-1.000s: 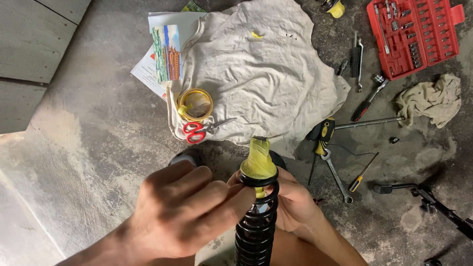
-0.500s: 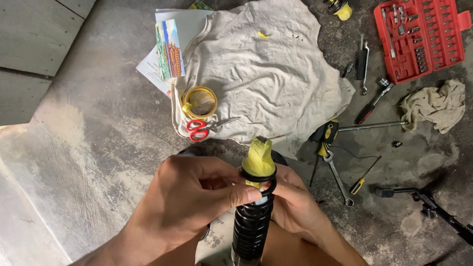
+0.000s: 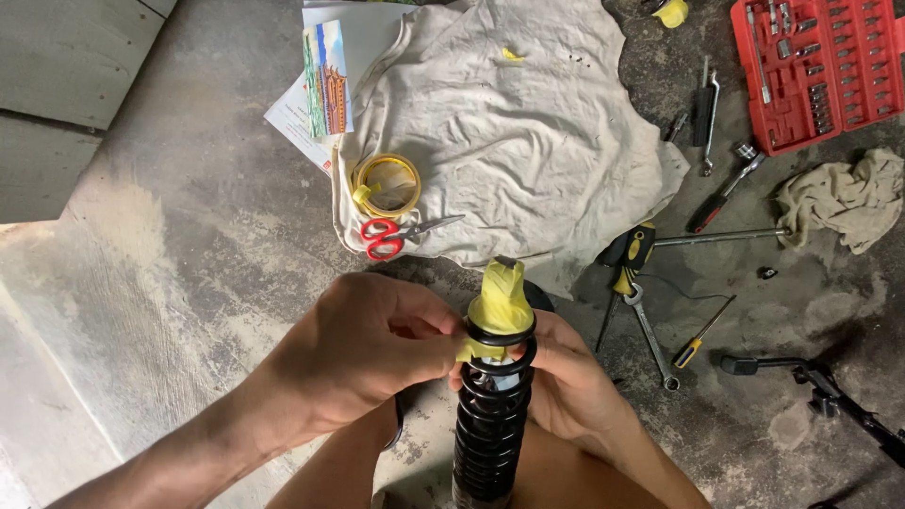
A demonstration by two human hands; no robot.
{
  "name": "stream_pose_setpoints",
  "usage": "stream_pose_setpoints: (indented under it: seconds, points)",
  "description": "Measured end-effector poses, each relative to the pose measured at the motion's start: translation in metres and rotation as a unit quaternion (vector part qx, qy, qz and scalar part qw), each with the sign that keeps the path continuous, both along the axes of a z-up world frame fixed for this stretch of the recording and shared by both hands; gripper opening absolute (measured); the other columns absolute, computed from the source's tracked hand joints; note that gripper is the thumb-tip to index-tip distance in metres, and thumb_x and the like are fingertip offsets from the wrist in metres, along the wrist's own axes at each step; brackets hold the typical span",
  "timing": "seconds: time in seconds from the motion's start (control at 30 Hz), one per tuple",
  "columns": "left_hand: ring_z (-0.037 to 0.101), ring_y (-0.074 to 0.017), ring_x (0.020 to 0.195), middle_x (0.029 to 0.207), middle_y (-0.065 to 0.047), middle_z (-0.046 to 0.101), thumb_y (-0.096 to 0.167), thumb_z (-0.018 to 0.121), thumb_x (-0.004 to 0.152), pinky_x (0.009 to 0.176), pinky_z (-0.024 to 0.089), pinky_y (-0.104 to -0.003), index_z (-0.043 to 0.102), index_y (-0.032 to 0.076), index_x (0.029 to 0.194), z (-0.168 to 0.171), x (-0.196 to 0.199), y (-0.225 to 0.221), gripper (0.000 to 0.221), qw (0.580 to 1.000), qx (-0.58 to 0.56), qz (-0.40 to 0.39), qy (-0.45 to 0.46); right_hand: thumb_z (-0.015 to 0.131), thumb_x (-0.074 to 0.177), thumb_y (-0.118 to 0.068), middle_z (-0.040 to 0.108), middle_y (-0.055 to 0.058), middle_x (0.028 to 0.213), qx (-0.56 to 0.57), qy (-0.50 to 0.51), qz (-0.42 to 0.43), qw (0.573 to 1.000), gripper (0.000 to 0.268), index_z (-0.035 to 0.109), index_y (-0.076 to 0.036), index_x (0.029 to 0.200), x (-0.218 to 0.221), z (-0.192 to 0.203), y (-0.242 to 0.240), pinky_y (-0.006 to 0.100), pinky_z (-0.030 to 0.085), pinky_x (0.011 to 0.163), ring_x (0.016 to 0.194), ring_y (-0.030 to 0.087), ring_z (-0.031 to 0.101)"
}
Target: Applying yellow masking tape to a motorcycle rear shock absorber while preparing it for maintenance.
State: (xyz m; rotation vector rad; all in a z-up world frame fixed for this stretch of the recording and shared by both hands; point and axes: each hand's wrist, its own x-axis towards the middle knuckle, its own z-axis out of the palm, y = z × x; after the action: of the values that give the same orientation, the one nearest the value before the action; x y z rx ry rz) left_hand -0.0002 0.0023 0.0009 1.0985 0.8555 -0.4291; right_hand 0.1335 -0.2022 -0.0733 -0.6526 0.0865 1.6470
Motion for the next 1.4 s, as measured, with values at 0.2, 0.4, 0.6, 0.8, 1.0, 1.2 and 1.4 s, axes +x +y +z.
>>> stream_pose_setpoints:
  seconds: [0.2, 0.4, 0.6, 0.8, 1.0, 1.2, 1.4]
  points:
    - [0.072, -0.0051, 0.074, 0.078, 0.0, 0.078, 0.025, 0.067, 0.089, 0.069, 0.057, -0.025, 0.078, 0.006, 0.09, -0.002, -0.015, 0.0, 0.022, 0.978, 0.173, 0.003, -0.116, 0.064, 0.095, -0.011, 0.069, 0.027, 0.114, -0.027, 0.007, 0.003, 1.0, 0.045, 0.053, 0.014, 0.131, 0.001, 0.006, 0.005, 0.045, 0.059, 0.093, 0.103, 0.034, 0.072]
    - [0.069, -0.01, 0.067, 0.074, -0.005, 0.077, 0.03, 0.084, 0.078, 0.061, 0.058, -0.027, 0.078, 0.004, 0.087, 0.01, -0.005, -0.001, 0.028, 0.986, 0.16, -0.039, -0.033, 0.064, 0.098, -0.012, 0.069, 0.027, 0.115, -0.005, -0.011, -0.022, 1.0, 0.048, 0.051, 0.015, 0.136, -0.001, 0.0, 0.002, 0.045, 0.058, 0.094, 0.104, 0.034, 0.072]
    - [0.075, -0.0079, 0.078, 0.081, -0.004, 0.081, 0.018, 0.073, 0.087, 0.071, 0.06, -0.025, 0.078, 0.003, 0.089, -0.004, -0.018, -0.001, 0.016, 0.986, 0.097, 0.006, -0.134, 0.064, 0.097, -0.013, 0.07, 0.031, 0.113, -0.02, 0.005, -0.002, 1.0, 0.05, 0.051, 0.016, 0.135, 0.003, 0.002, 0.004, 0.045, 0.059, 0.094, 0.102, 0.036, 0.073]
    - [0.068, -0.0075, 0.073, 0.078, -0.003, 0.075, 0.021, 0.083, 0.087, 0.063, 0.056, -0.025, 0.076, 0.005, 0.096, 0.003, -0.014, -0.002, 0.02, 0.976, 0.167, -0.002, -0.143, 0.065, 0.095, -0.012, 0.069, 0.028, 0.118, -0.054, -0.022, -0.045, 0.997, 0.05, 0.052, 0.017, 0.133, -0.002, -0.008, -0.002, 0.048, 0.059, 0.092, 0.1, 0.034, 0.071]
    - [0.066, -0.0031, 0.062, 0.066, 0.001, 0.074, 0.022, 0.08, 0.083, 0.055, 0.053, -0.023, 0.076, 0.004, 0.083, 0.005, -0.01, -0.004, 0.018, 0.984, 0.133, 0.057, -0.107, 0.065, 0.095, -0.012, 0.069, 0.029, 0.111, -0.026, 0.029, -0.039, 0.998, 0.046, 0.05, 0.008, 0.134, -0.002, -0.002, 0.001, 0.056, 0.059, 0.088, 0.1, 0.042, 0.072]
    - [0.069, -0.0042, 0.056, 0.072, -0.001, 0.075, 0.02, 0.078, 0.085, 0.05, 0.055, -0.025, 0.077, 0.007, 0.087, 0.004, -0.01, -0.007, 0.013, 0.925, 0.341, 0.02, -0.168, 0.064, 0.095, -0.019, 0.068, 0.028, 0.109, -0.024, 0.08, -0.05, 0.995, 0.049, 0.05, 0.007, 0.135, -0.006, -0.002, 0.004, 0.057, 0.057, 0.089, 0.101, 0.041, 0.07]
    - [0.073, -0.0083, 0.053, 0.069, -0.001, 0.078, 0.022, 0.079, 0.081, 0.049, 0.058, -0.026, 0.079, 0.008, 0.084, -0.003, -0.001, -0.008, 0.015, 0.945, 0.304, 0.026, -0.116, 0.061, 0.101, -0.016, 0.065, 0.024, 0.106, -0.025, 0.111, -0.082, 0.99, 0.042, 0.051, 0.007, 0.135, -0.01, -0.01, -0.003, 0.052, 0.052, 0.094, 0.099, 0.037, 0.065]
